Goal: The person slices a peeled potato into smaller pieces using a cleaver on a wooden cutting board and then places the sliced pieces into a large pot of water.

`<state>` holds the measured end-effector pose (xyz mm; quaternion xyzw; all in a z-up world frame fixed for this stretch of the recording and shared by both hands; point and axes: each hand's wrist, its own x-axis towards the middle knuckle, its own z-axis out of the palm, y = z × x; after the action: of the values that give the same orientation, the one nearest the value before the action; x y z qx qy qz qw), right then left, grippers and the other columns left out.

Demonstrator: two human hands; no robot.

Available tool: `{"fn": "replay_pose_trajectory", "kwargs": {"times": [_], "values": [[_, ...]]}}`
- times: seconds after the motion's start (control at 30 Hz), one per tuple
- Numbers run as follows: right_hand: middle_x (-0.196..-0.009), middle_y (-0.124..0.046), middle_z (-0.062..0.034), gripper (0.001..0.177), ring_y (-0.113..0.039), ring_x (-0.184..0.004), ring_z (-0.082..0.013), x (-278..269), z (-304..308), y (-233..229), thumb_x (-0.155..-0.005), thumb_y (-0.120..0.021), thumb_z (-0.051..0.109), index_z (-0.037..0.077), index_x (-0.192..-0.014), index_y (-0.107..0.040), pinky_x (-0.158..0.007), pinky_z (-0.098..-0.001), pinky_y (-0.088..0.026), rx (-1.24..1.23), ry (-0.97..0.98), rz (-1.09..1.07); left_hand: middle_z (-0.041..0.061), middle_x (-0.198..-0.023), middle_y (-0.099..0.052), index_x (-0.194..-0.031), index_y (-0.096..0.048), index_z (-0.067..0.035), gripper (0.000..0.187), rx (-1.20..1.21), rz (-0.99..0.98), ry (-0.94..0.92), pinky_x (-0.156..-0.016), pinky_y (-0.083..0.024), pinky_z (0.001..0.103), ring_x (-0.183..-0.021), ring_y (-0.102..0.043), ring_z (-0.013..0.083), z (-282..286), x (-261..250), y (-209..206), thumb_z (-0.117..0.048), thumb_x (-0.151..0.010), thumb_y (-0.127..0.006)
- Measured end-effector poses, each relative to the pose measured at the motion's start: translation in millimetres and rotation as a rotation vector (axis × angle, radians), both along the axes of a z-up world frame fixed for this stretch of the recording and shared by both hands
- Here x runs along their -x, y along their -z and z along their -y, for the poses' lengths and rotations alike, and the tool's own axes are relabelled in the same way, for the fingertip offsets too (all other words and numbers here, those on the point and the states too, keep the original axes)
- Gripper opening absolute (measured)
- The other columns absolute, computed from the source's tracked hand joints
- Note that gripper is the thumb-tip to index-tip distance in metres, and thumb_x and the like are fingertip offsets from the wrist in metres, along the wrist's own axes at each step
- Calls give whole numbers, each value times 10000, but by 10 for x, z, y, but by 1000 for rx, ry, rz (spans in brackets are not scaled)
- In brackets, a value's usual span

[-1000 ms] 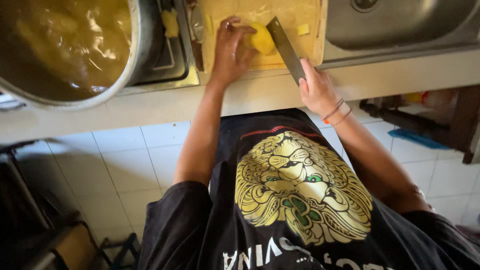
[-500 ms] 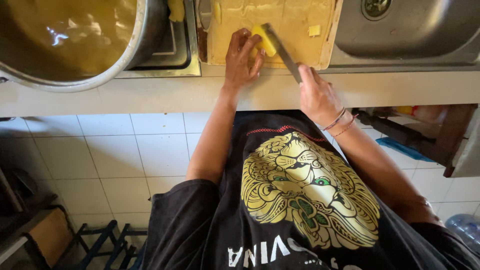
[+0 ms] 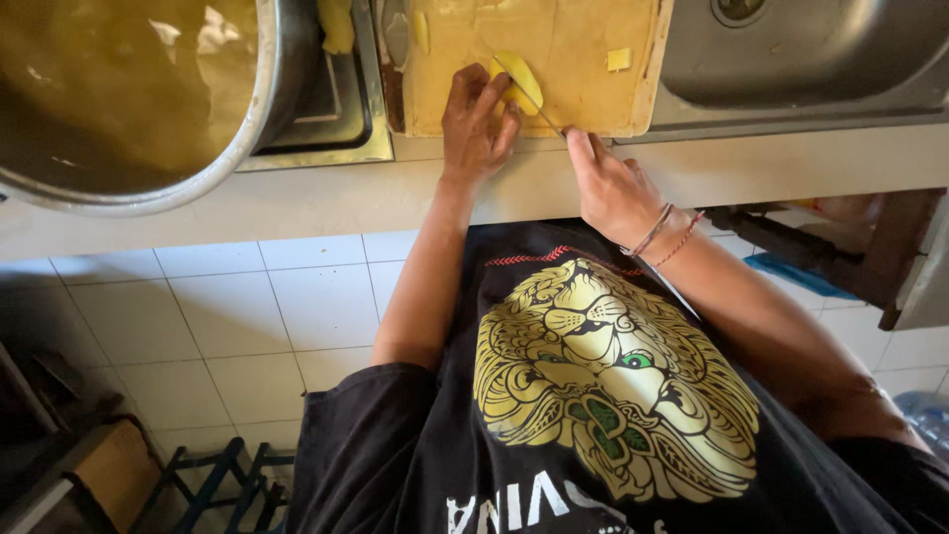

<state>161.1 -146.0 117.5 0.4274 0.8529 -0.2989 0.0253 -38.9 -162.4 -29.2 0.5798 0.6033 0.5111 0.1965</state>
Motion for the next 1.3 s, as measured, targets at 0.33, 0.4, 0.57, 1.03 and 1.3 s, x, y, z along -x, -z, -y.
{"fn": "replay_pose_trajectory", "kwargs": {"times": [0.33, 0.4, 0.57, 1.03, 1.3], "values": [[-1096, -655, -315, 480, -661, -905, -498, -38, -190, 142, -862, -503, -70, -89, -1335, -422, -759, -547, -548, 4, -118, -45, 135, -1155, -556, -1203, -658, -99, 354, 32, 36, -35, -831, -569, 391, -956, -655, 296, -22, -2, -46, -119, -854, -713], [-1104, -664, -292, 459, -661, -949, -492, -1, -217, 164, -852, -520, -79, -65, -1306, -451, -799, -531, -547, -41, -151, -41, 131, -1153, -558, -1206, -661, -106, 353, 40, 25, -25, -832, -567, 393, -961, -653, 300, -8, -12, -27, -117, -858, -717], [-1119, -658, -290, 501, -662, -943, -478, 3, -264, 146, -819, -542, -81, -86, -1311, -450, -792, -517, -548, -61, -187, -8, 139, -1182, -571, -1194, -676, -118, 344, 27, 56, -70, -816, -584, 384, -958, -666, 289, -15, -28, -23, -113, -853, -721], [-1084, -662, -279, 542, -694, -772, -476, 168, -463, 38, -784, -584, -91, -78, -1301, -420, -682, -526, -572, 30, -294, 122, 119, -1129, -587, -1195, -663, -107, 358, 24, 66, -107, -791, -590, 363, -936, -666, 270, -16, -41, -23, -97, -848, -753], [-1110, -651, -320, 462, -676, -956, -509, 20, -497, 857, -922, -534, -84, -100, -1373, -437, -787, -517, -574, 78, -192, -5, 149, -1225, -561, -1225, -647, -117, 444, -62, 41, -68, -795, -583, 355, -938, -655, 289, -16, -82, 234, -137, -806, -793]]}}
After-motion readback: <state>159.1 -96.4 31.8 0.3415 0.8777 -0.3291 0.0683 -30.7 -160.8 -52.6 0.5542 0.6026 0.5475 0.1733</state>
